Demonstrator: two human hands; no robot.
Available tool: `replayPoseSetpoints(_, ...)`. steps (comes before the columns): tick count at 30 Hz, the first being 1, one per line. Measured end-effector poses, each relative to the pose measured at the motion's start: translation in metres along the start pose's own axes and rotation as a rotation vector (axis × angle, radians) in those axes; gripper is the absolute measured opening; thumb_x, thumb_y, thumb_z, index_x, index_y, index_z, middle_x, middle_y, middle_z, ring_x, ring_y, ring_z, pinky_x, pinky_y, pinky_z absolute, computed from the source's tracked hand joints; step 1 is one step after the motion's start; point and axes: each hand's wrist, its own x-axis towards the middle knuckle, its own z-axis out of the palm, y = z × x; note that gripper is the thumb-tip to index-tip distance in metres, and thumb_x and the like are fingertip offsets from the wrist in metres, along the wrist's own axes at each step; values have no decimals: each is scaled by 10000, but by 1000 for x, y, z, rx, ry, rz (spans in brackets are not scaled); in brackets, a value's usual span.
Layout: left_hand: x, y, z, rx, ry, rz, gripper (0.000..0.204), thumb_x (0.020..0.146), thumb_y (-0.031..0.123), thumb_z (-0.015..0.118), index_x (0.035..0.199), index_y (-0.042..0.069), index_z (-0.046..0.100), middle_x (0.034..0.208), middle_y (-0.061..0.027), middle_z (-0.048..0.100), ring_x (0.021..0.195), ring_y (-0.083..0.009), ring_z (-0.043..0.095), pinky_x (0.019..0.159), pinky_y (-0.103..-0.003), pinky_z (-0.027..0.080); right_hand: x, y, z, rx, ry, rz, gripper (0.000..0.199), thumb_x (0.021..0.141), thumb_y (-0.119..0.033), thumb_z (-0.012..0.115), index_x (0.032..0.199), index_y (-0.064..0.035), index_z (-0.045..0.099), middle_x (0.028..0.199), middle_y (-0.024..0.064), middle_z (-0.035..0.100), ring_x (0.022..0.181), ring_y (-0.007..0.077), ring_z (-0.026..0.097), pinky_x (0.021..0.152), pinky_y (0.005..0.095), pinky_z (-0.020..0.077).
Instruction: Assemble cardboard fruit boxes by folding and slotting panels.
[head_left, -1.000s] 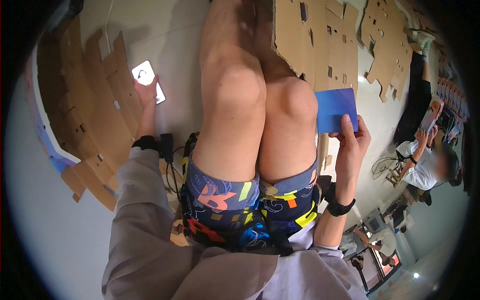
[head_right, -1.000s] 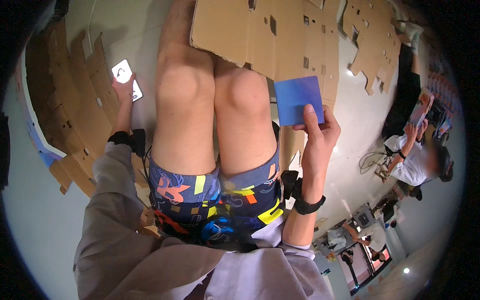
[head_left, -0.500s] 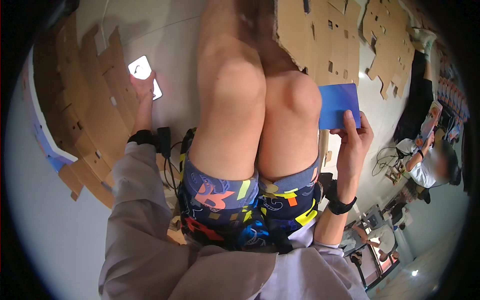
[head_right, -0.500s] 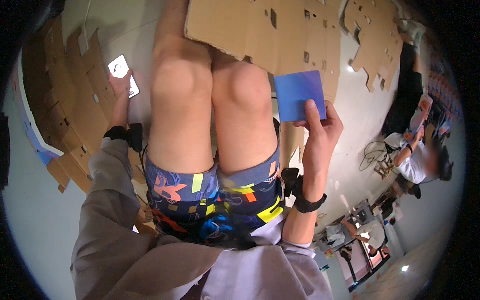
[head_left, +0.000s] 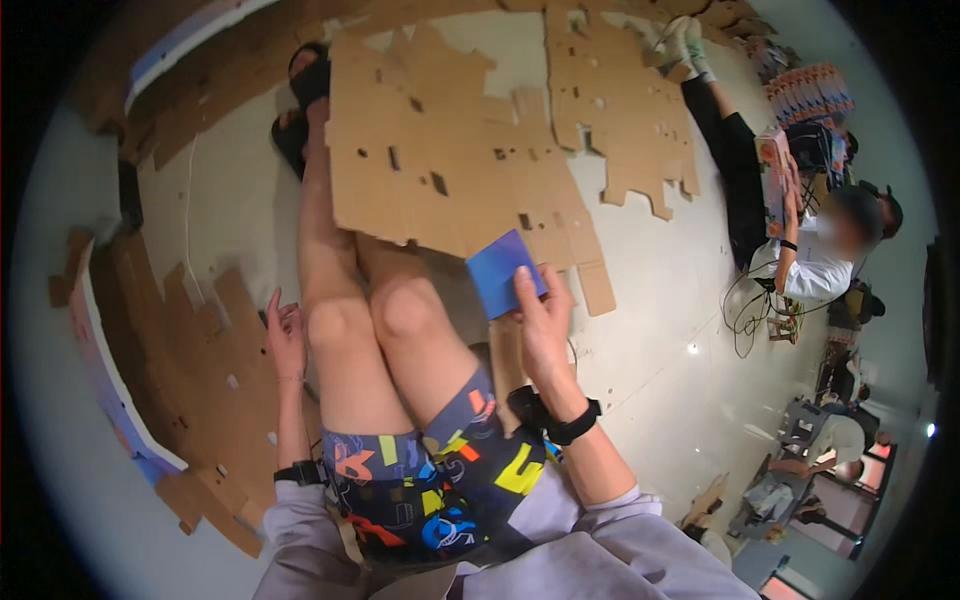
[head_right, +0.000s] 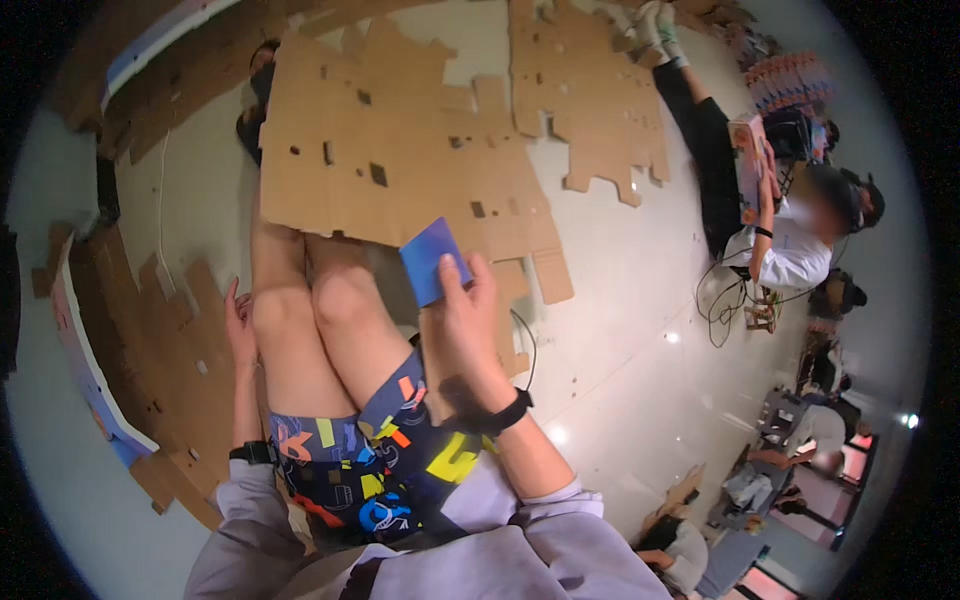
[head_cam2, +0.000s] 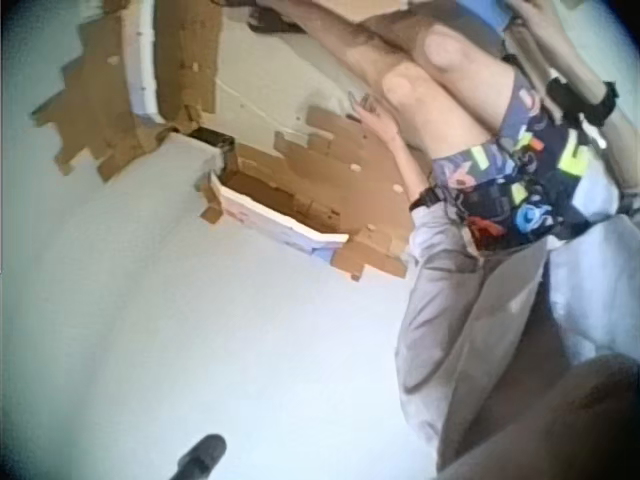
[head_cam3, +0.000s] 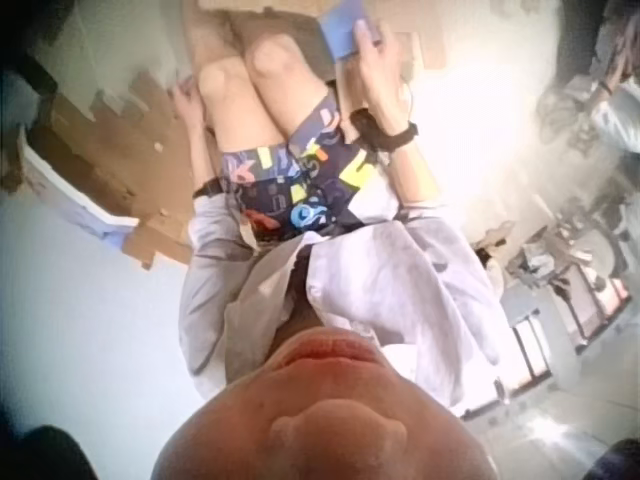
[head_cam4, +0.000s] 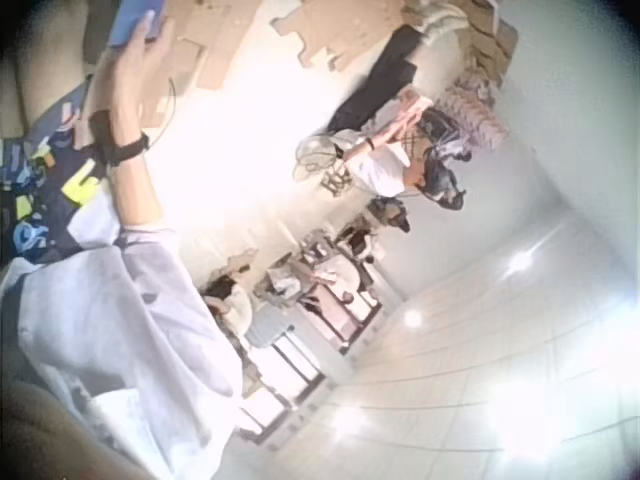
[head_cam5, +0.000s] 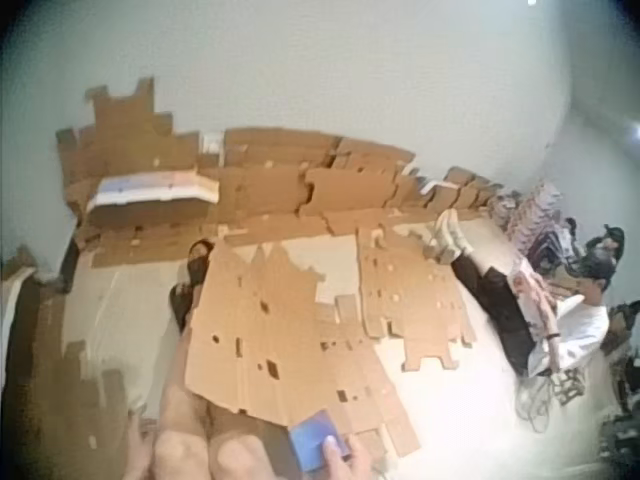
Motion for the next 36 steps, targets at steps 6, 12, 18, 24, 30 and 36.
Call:
replayPoseSetpoints(6, 21, 108, -34, -257, -66, -51, 559, 1044, 430, 462, 1465, 62, 444, 1223, -150, 649, 1063, -206, 633, 943, -334, 498, -20, -7, 18, -66, 36, -52, 280, 966, -254, 631, 840, -16, 553, 668, -9, 480, 610, 76, 402, 522, 286, 337)
replayPoseSetpoints(12, 18, 188, -40, -947, -152, -124, 730, 1012, 622, 337, 1507, 86, 353, 1504, -105, 425, 1319, -261, 480, 1065, -435, 414, -83, -29, 30, -176, -288, -190, 294, 924, -270, 657, 876, -2, 546, 663, 108, 550, 588, 189, 522, 559, 342, 419)
replayPoseSetpoints(18, -28, 220, -56, -766, -129, 330, 602, 1038, 502, 385, 1479, 92, 393, 1467, -88, 461, 1322, -226, 474, 1072, -432, 433, -123, -33, 22, -277, -495, -353, 206, 908, -223, 629, 942, -31, 566, 707, 202, 616, 637, 396, 622, 577, 451, 478)
replayPoseSetpoints(24, -121, 227, -50, -205, 287, 739, 537, 1043, 418, 419, 1450, 68, 424, 1455, -102, 466, 1313, -216, 476, 1068, -410, 438, -172, -32, 10, -405, -954, -548, 172, 857, -124, 600, 966, -7, 535, 682, 237, 593, 630, 447, 591, 568, 512, 462)
replayPoseSetpoints(30, -143, 206, -68, -129, 353, 636, 527, 1037, 406, 433, 1432, 57, 445, 1459, -115, 455, 1313, -226, 474, 1063, -409, 442, -198, -39, -25, -169, -1341, -459, 219, 818, -102, 600, 986, 23, 534, 679, 257, 568, 681, 446, 589, 601, 526, 446)
replayPoseSetpoints(36, -137, 141, -106, -191, 430, 382, 517, 1032, 395, 448, 1413, 46, 466, 1462, -128, 445, 1314, -235, 473, 1058, -409, 446, -155, -52, -43, -750, -1564, -638, 782, 680, 63, 654, 1415, -6, 396, 867, 244, 637, 843, 446, 631, 738, 491, 529)
